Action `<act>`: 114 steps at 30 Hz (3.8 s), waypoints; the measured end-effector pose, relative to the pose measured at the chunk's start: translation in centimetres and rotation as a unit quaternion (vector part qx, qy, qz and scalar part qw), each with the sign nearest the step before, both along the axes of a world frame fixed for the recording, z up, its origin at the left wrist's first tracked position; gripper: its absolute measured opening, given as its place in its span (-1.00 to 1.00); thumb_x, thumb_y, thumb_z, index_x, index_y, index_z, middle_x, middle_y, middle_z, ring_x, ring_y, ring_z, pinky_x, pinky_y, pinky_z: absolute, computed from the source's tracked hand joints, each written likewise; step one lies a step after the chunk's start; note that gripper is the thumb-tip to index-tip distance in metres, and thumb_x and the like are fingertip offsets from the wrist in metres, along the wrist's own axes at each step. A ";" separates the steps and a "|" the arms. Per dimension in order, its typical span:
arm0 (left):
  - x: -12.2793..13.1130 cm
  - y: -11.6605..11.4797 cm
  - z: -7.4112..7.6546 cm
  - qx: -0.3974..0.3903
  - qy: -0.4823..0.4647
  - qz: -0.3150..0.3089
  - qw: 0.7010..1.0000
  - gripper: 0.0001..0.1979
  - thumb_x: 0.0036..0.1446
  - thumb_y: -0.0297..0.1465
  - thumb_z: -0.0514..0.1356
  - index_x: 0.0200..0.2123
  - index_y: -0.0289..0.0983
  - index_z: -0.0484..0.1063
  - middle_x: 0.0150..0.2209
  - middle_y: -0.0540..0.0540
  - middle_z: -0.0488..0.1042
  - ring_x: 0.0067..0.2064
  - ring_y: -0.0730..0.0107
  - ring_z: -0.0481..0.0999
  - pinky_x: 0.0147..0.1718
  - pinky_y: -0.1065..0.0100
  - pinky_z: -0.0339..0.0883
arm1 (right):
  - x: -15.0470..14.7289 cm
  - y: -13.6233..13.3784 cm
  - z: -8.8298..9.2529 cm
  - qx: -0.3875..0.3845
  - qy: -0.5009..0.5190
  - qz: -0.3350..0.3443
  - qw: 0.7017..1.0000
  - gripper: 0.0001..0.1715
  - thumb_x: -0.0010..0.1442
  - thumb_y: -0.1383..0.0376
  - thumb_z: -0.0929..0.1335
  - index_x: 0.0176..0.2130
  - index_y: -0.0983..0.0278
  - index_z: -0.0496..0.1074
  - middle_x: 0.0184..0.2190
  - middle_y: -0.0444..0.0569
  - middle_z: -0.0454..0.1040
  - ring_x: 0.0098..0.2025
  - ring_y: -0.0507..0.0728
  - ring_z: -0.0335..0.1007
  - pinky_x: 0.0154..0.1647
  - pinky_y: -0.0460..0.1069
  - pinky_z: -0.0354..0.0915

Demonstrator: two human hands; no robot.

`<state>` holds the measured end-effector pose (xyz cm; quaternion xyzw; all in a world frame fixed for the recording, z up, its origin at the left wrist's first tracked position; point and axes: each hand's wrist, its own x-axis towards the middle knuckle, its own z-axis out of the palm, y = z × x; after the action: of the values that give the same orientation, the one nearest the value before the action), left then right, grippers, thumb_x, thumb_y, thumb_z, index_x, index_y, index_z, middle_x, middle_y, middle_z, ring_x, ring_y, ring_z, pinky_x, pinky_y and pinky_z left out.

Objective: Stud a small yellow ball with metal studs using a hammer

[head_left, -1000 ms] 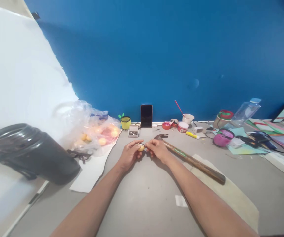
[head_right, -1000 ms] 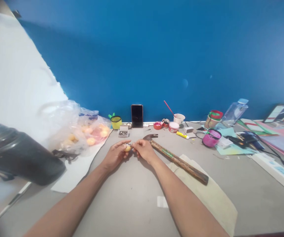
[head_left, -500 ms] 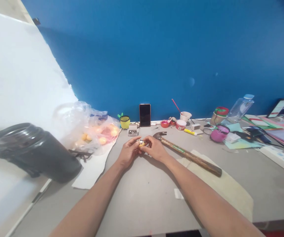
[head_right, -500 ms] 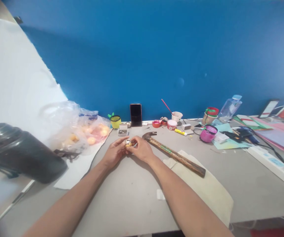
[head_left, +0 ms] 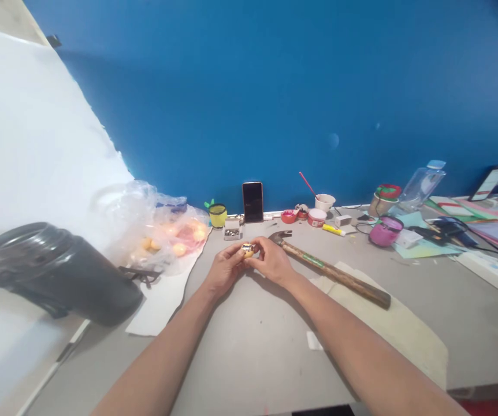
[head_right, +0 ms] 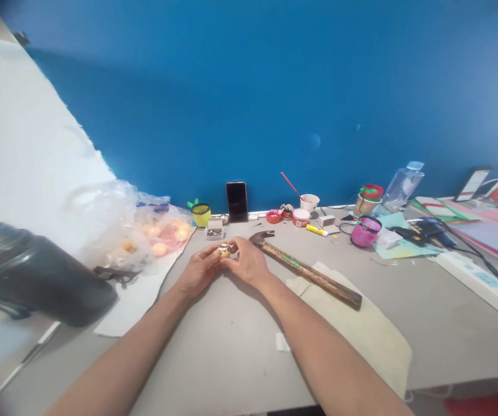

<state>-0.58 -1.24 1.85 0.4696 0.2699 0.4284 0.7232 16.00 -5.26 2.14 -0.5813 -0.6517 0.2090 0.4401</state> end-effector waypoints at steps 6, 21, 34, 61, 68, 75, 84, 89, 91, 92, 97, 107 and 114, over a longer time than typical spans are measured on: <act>-0.1 0.1 0.0 -0.026 -0.031 -0.006 0.999 -0.54 0.07 -0.19 0.46 -0.03 -0.32 0.62 -0.03 -0.26 0.63 -0.17 0.25 0.61 -0.16 0.25 0.47 | 0.2 0.4 -0.8 0.042 0.004 0.010 0.999 -0.64 0.15 0.29 0.47 -0.03 0.19 0.49 -0.12 -0.05 0.52 -0.34 0.07 0.34 -0.20 0.00 0.29; -0.1 0.4 -0.3 0.075 0.099 0.159 0.979 -0.66 -0.02 -0.35 0.40 -0.12 -0.26 0.60 -0.19 -0.13 0.59 -0.35 0.37 0.54 -0.28 0.32 0.41 | 0.2 0.6 -1.0 -0.011 0.097 -0.001 0.995 -0.67 0.11 0.17 0.47 -0.13 0.25 0.50 -0.29 -0.08 0.56 -0.40 0.07 0.40 -0.31 -0.01 0.34; 0.1 -1.1 -0.1 0.426 0.221 0.254 0.840 -0.81 0.31 -0.40 0.16 -0.18 -0.20 0.60 -0.09 -0.18 0.40 0.03 0.16 0.46 0.10 0.16 0.33 | 0.5 0.7 -1.0 -0.069 0.243 0.030 0.967 -0.60 0.03 0.12 0.52 -0.16 0.28 0.56 -0.38 -0.08 0.55 -0.55 -0.01 0.30 -0.62 -0.09 0.30; -0.1 -1.0 -0.5 0.499 0.251 0.261 0.788 -0.75 0.35 -0.50 0.07 -0.07 -0.23 0.54 -0.05 -0.15 0.35 -0.03 0.29 0.46 0.00 0.22 0.43 | 0.5 0.1 -0.2 -0.138 0.328 0.035 0.934 -0.38 -0.13 0.05 0.59 -0.11 0.31 0.60 -0.35 -0.06 0.56 -0.46 0.00 0.33 -0.59 -0.12 0.27; 0.0 -1.1 -1.4 0.394 0.261 0.181 0.863 -0.30 0.06 -0.58 0.24 0.28 -0.13 0.29 0.17 -0.19 0.27 0.00 0.27 0.45 -0.05 0.23 0.45 | 0.2 0.1 -0.1 -0.141 0.348 0.045 0.926 -0.23 -0.13 0.08 0.59 0.04 0.29 0.49 -0.17 0.01 0.61 -0.43 0.01 0.40 -0.58 -0.12 0.30; 0.1 -1.2 -1.6 0.447 0.254 0.265 0.816 -0.41 0.05 -0.68 0.08 0.14 -0.15 0.38 0.14 -0.19 0.26 0.08 0.22 0.42 -0.01 0.18 0.44 | 0.2 0.2 -0.2 -0.128 0.326 0.036 0.936 -0.25 -0.11 0.08 0.57 0.03 0.29 0.44 -0.11 0.05 0.60 -0.47 -0.01 0.37 -0.60 -0.11 0.28; 0.0 -1.3 -1.5 0.498 0.276 0.254 0.782 -0.42 0.05 -0.74 -0.01 0.07 -0.18 0.40 0.12 -0.21 0.24 0.10 0.21 0.41 0.05 0.14 0.44 | -0.1 -0.1 0.3 -0.115 0.324 0.026 0.939 -0.31 -0.11 0.08 0.56 -0.03 0.28 0.46 -0.16 0.01 0.60 -0.45 0.01 0.35 -0.60 -0.10 0.28; 0.0 -1.3 -1.2 0.491 0.265 0.283 0.780 -0.46 0.06 -0.73 0.00 0.03 -0.19 0.40 0.08 -0.20 0.28 0.10 0.20 0.40 0.08 0.10 0.43 | 0.1 -0.2 0.5 -0.132 0.362 0.048 0.922 -0.28 -0.13 0.03 0.59 -0.02 0.27 0.49 -0.15 0.01 0.59 -0.41 0.02 0.40 -0.59 -0.12 0.27; 0.0 -1.3 -1.2 0.503 0.283 0.270 0.771 -0.46 0.05 -0.73 0.00 0.03 -0.19 0.43 0.09 -0.19 0.26 0.14 0.18 0.38 0.13 0.07 0.40 | 0.1 -0.3 0.5 -0.134 0.361 0.053 0.921 -0.28 -0.13 0.04 0.60 -0.02 0.26 0.50 -0.17 0.00 0.59 -0.41 0.02 0.40 -0.57 -0.12 0.28; 0.0 -1.3 -1.2 0.507 0.290 0.261 0.769 -0.45 0.05 -0.73 0.00 0.03 -0.18 0.44 0.11 -0.19 0.25 0.16 0.17 0.37 0.14 0.07 0.39 | 0.1 -0.3 0.5 -0.133 0.358 0.052 0.922 -0.28 -0.13 0.04 0.60 -0.02 0.26 0.51 -0.17 -0.01 0.59 -0.41 0.02 0.41 -0.57 -0.12 0.29; -0.1 -1.4 -1.2 0.468 0.269 0.251 0.804 -0.46 0.11 -0.67 0.04 0.12 -0.17 0.37 0.15 -0.20 0.22 0.08 0.23 0.41 0.06 0.14 0.43 | 0.1 -0.2 0.3 -0.133 0.347 0.053 0.927 -0.30 -0.11 0.04 0.59 -0.02 0.26 0.52 -0.19 -0.01 0.59 -0.40 0.03 0.41 -0.57 -0.11 0.30; -0.2 -0.7 -1.6 0.355 0.291 0.134 0.878 -0.66 0.20 -0.41 0.22 0.06 -0.20 0.46 0.00 -0.15 0.54 -0.02 0.18 0.54 0.03 0.13 0.42 | 0.0 0.1 -0.6 -0.142 0.239 0.074 0.958 -0.51 0.09 0.12 0.50 -0.03 0.30 0.52 -0.33 -0.03 0.60 -0.41 0.05 0.48 -0.55 -0.14 0.29; -0.8 1.8 -2.3 0.322 0.289 0.265 0.861 -0.60 0.04 -0.49 0.21 0.00 -0.25 0.49 -0.05 -0.17 0.54 -0.17 0.23 0.54 -0.07 0.16 0.44 | 0.8 2.9 2.9 -0.117 0.002 -0.056 0.992 -0.82 0.22 0.36 0.33 -0.35 0.33 0.54 -0.50 -0.03 0.57 -0.46 0.04 0.49 -0.45 -0.13 0.29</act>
<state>-1.40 0.53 -0.48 0.6899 0.4285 0.5120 0.2799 16.77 -2.33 5.02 -0.6637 -0.5883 0.2600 0.3818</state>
